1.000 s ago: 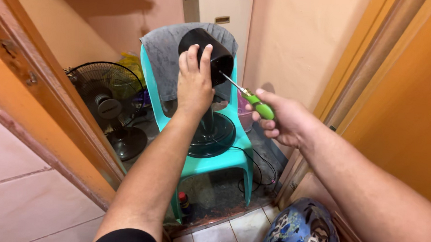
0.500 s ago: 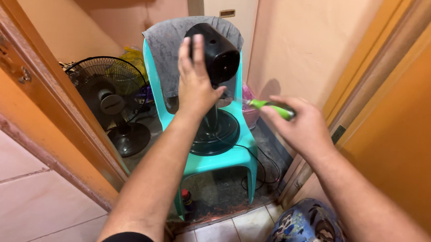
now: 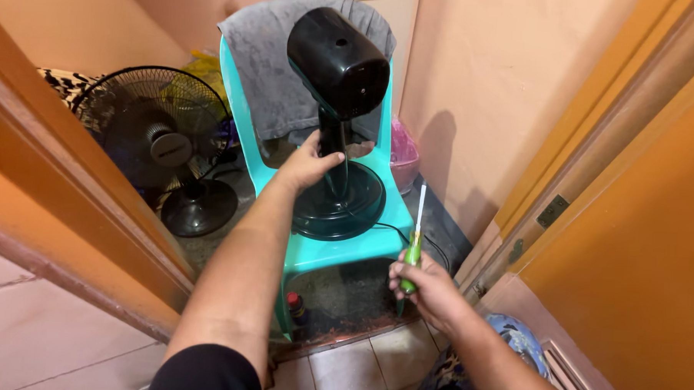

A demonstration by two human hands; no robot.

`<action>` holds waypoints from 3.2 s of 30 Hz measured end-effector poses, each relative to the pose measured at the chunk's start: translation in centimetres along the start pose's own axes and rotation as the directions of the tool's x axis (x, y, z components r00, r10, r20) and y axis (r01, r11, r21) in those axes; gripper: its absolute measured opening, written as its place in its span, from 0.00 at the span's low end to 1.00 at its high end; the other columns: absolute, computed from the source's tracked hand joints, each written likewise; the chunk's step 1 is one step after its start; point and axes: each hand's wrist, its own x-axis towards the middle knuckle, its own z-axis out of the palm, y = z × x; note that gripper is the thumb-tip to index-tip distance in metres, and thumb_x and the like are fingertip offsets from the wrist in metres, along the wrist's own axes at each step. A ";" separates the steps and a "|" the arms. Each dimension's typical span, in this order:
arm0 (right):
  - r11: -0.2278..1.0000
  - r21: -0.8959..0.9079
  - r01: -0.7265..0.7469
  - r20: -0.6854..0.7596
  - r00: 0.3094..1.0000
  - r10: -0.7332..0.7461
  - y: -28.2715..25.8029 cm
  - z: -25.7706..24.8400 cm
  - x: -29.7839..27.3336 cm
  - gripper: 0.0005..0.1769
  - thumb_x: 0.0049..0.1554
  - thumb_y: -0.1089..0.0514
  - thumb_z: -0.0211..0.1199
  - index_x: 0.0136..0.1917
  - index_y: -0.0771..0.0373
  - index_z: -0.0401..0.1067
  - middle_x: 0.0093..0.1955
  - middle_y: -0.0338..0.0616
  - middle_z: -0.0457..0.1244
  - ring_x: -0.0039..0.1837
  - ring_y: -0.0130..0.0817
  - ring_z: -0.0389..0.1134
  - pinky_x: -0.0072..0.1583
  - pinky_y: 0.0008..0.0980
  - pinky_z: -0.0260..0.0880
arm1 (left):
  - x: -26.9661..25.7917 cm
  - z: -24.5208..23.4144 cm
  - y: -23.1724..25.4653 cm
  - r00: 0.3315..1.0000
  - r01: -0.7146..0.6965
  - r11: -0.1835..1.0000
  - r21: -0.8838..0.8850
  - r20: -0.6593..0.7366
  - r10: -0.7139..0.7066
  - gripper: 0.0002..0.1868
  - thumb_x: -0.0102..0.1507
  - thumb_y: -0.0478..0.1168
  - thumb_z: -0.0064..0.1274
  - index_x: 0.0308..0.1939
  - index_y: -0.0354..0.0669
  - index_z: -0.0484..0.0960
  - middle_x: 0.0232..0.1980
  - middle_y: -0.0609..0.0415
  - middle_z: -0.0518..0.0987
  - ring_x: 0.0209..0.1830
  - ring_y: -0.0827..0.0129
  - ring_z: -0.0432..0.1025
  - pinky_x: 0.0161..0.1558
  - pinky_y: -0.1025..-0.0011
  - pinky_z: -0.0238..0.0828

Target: The person assembles a pedestal fan by attaching the base, motor housing, and rear grill to the stand using a screwdriver. The person tightens screws to secure each component in place.

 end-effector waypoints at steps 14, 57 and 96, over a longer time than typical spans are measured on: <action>0.950 -0.254 0.181 -0.092 0.973 -0.210 1.4 1.8 4.6 0.10 0.59 0.63 0.59 0.55 0.64 0.67 0.63 0.50 0.66 0.62 0.33 0.71 0.59 0.34 0.73 | -2.1 4.6 5.6 0.881 0.067 0.880 0.471 -0.442 0.170 0.41 0.49 0.56 0.75 0.53 0.36 0.69 0.48 0.45 0.81 0.48 0.57 0.79 0.50 0.63 0.75; 0.276 -0.954 0.119 -0.117 0.700 -0.704 2.0 1.7 16.6 0.28 0.51 0.52 0.74 0.55 0.69 0.65 0.52 0.62 0.65 0.55 0.63 0.66 0.55 0.51 0.67 | 6.5 9.0 1.2 0.355 0.350 0.918 0.188 -0.933 0.055 0.35 0.58 0.49 0.67 0.66 0.57 0.69 0.63 0.54 0.72 0.66 0.49 0.66 0.60 0.44 0.61; 0.487 -0.804 -0.341 -0.151 0.909 0.389 23.5 -4.7 2.7 0.20 0.63 0.49 0.53 0.54 0.69 0.71 0.35 0.48 0.62 0.36 0.37 0.62 0.39 0.41 0.61 | -31.7 5.5 0.3 0.952 0.152 0.579 0.801 -0.277 0.133 0.15 0.66 0.40 0.53 0.55 0.39 0.76 0.61 0.39 0.72 0.64 0.45 0.69 0.64 0.55 0.68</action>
